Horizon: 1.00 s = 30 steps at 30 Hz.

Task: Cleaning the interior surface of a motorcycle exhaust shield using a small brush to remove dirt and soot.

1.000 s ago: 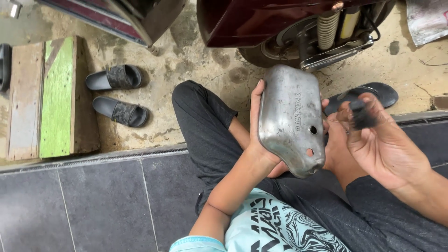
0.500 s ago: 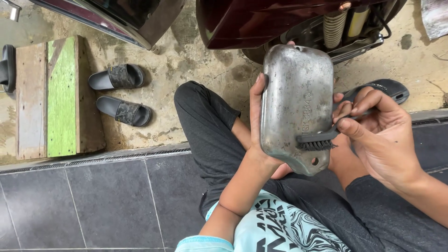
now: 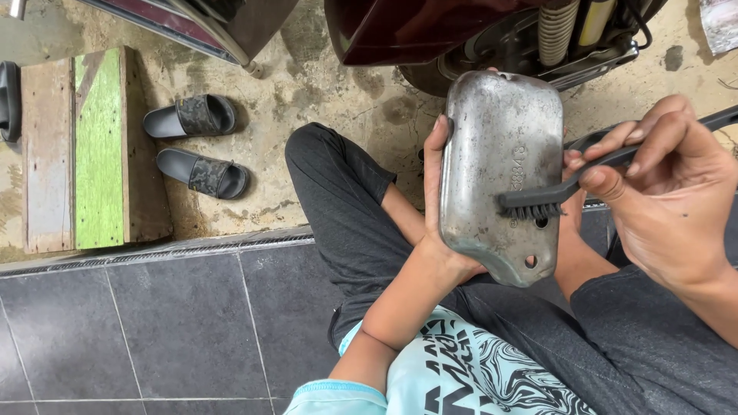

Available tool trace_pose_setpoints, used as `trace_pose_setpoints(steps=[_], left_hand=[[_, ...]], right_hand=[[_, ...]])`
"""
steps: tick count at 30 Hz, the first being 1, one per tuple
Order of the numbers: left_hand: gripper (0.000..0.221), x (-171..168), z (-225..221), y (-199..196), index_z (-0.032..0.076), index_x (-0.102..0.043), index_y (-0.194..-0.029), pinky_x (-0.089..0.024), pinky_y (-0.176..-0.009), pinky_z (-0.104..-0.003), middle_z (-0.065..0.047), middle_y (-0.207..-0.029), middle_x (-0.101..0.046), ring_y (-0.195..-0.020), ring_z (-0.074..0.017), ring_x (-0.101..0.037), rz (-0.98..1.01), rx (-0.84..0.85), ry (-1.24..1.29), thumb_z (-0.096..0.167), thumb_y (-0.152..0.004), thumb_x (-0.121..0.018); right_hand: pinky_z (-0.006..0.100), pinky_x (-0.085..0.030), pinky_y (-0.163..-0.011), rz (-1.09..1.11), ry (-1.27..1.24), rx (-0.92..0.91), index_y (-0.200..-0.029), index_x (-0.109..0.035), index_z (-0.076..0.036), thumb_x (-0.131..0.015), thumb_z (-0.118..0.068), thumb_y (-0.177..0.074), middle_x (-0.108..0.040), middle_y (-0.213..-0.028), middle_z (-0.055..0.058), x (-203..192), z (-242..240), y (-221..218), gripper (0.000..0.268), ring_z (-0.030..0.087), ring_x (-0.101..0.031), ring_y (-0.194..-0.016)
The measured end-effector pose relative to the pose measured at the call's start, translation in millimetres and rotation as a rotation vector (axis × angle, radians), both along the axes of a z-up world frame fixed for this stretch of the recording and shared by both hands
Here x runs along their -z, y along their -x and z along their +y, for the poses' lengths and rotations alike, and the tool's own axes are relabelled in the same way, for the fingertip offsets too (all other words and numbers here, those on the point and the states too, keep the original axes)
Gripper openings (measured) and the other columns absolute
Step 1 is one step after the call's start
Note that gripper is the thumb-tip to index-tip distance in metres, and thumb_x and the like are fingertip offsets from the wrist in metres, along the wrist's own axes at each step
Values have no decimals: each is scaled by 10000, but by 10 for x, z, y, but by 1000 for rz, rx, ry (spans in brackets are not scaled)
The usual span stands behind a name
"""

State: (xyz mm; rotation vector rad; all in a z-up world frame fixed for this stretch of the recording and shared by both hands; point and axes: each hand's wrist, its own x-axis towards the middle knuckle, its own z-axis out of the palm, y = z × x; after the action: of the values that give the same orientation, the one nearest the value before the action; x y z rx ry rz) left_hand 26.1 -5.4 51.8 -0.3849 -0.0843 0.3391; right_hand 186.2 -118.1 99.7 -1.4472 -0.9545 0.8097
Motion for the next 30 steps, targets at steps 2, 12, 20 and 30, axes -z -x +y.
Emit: trace_pose_setpoints(steps=[2, 12, 20, 30], left_hand=[[714, 35, -27, -10, 162, -360, -1662, -484, -1126, -583, -215, -1512, -510, -1323, -384, -563, -6, -2, 7, 671, -1163, -404], [897, -322, 69, -52, 336, -286, -1680, -384, -1177, -591, -126, -1611, -392, -1427, -322, -435, 258, 153, -177, 760, -897, -398], [620, 95, -83, -58, 329, -291, -1743, -478, -1142, -646, -312, -1553, -472, -1409, -458, -512, -126, -10, 19, 615, -1199, -377], [819, 53, -46, 38, 83, -325, -1656, -498, -1063, -614, -263, -1472, -509, -1321, -405, -544, -75, 114, 83, 714, -1142, -427]], right_hand=[[365, -629, -1196, -73, -14, -5, -948, -343, -97, -646, 45, -972, -367, -1159, 16, 14, -18, -33, 336, 169, -588, -1212], [374, -678, -1112, -270, -265, -41, -1138, -339, -160, -608, -27, -1033, -481, -1273, 79, 357, -287, -119, 317, 202, -673, -1122], [281, -677, -947, -520, -318, -15, -985, -372, -113, -625, -66, -1044, -539, -1251, 143, 486, -457, -309, 264, 197, -696, -1033], [317, -679, -1040, -308, -320, -25, -896, -345, -126, -619, 50, -998, -452, -1297, 17, 424, -416, -55, 341, 147, -625, -1123]])
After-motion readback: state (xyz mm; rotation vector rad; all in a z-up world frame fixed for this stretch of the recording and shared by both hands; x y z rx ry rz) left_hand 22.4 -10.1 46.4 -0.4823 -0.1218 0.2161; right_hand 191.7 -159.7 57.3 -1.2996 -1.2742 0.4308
